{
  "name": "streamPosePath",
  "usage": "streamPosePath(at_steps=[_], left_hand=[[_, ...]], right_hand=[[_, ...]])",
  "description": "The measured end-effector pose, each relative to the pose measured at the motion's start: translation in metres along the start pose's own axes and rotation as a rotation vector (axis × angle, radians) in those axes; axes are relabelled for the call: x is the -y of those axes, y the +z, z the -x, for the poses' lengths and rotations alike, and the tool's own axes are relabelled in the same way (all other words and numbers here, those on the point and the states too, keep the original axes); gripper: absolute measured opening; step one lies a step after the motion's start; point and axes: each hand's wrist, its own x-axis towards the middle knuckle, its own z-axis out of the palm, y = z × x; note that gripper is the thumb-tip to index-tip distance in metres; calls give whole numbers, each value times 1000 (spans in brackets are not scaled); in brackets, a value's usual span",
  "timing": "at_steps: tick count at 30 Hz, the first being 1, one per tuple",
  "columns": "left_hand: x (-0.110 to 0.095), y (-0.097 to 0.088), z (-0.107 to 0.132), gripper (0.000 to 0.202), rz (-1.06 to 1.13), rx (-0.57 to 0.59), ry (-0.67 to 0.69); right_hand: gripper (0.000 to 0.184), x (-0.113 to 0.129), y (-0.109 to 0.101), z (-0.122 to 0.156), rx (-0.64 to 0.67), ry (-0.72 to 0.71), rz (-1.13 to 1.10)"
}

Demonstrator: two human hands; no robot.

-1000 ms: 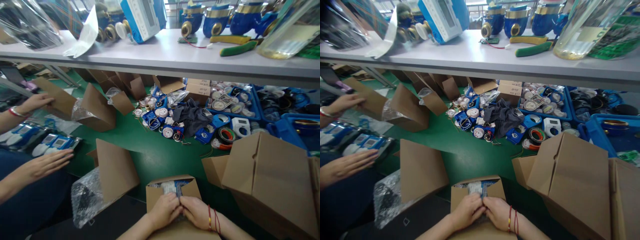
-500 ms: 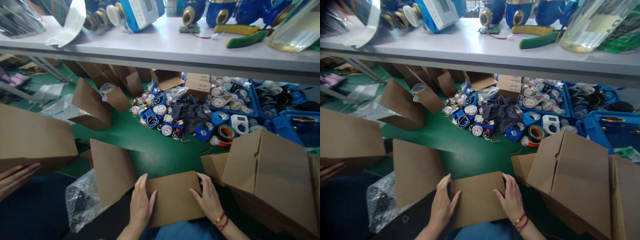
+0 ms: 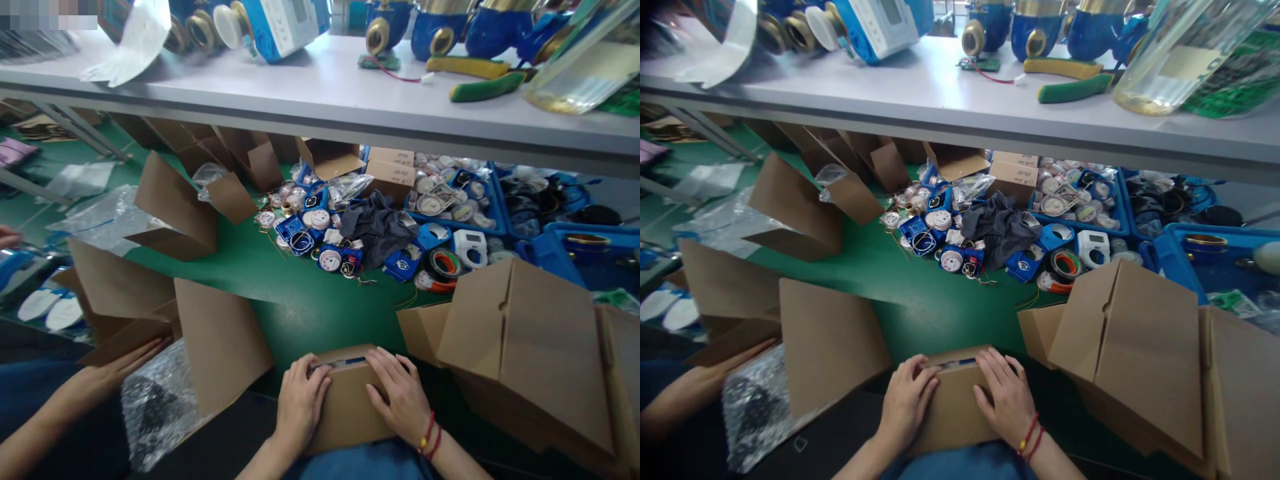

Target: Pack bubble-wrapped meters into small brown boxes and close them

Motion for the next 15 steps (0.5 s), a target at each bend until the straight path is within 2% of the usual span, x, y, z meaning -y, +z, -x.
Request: streamPosePath(at_steps=[4,6,9,12,15], left_hand=[[9,20,-6,44,-245,72,128],[13,24,-6,54,-275,103,139],[14,23,-4,54,-261,133,128],[5,19,-4,54,-263,133,123],[-12,24,-10,56,-240,145,205]], right_hand=[[55,-4,17,-6,21,-35,62],[60,-4,22,-8,32,-33,67],[64,-2,25,-7,64,-11,31],[66,1,26,-5,95,42,-30],[67,3,29,-3,98,79,-93]])
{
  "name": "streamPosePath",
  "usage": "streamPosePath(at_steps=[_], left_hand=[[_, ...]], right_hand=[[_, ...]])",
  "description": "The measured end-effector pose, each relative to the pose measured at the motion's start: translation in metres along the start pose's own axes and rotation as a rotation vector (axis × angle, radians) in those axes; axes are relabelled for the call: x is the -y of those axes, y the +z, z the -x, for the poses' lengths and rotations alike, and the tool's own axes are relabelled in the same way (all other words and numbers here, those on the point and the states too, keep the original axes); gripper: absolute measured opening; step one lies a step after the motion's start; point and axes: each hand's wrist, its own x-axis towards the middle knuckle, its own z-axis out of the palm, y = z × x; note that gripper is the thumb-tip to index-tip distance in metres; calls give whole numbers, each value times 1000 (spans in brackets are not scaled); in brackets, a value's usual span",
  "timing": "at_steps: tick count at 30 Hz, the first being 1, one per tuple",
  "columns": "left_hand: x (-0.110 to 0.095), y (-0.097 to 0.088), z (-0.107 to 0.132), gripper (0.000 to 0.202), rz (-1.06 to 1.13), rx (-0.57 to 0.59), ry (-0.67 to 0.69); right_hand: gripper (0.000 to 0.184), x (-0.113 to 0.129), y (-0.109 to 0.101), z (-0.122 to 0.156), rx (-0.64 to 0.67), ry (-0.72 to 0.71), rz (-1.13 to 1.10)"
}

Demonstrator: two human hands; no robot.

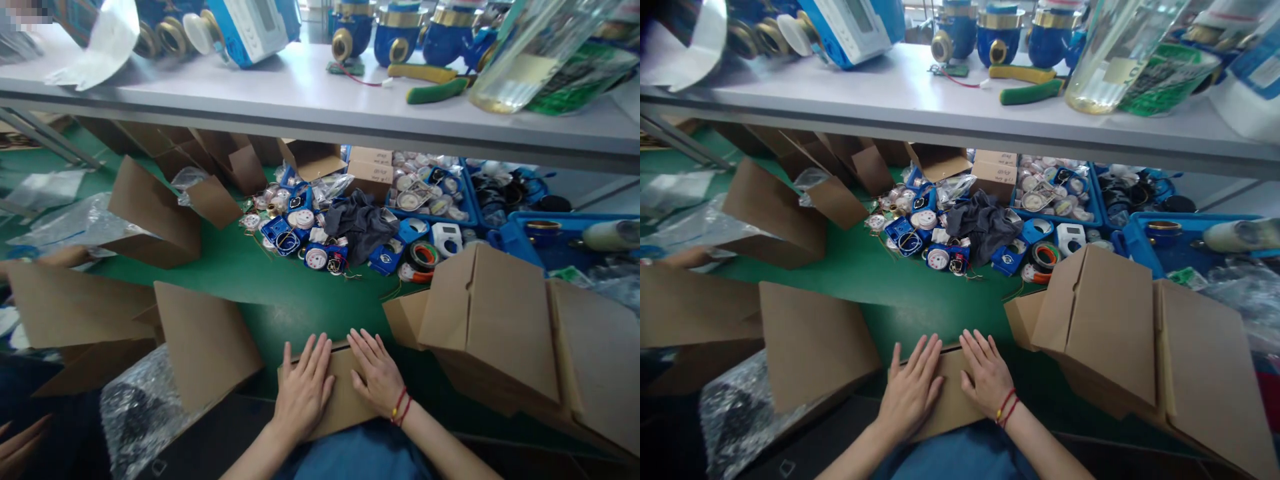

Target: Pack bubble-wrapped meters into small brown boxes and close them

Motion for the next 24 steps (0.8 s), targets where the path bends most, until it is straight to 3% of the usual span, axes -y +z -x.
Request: streamPosePath(at_steps=[4,7,11,13,16,18,24], left_hand=[[-16,7,-13,60,45,8,30],[-17,1,-18,61,51,-18,39],[-20,-21,-35,55,71,-87,-113],[-24,-26,-46,48,121,-23,-175],[-26,-21,-53,45,211,236,-184],[-24,-16,-51,46,252,346,-165],[-22,-10,-56,43,271,381,-165]], right_hand=[[68,1,-4,3,21,17,-81],[64,0,-15,2,57,31,-221],[43,-15,-22,-13,13,230,-769],[50,-25,-15,-20,-51,360,-965],[64,-35,4,-20,-27,456,-1079],[65,-36,16,-13,-19,524,-1138],[50,-26,18,-8,-95,626,-1157]])
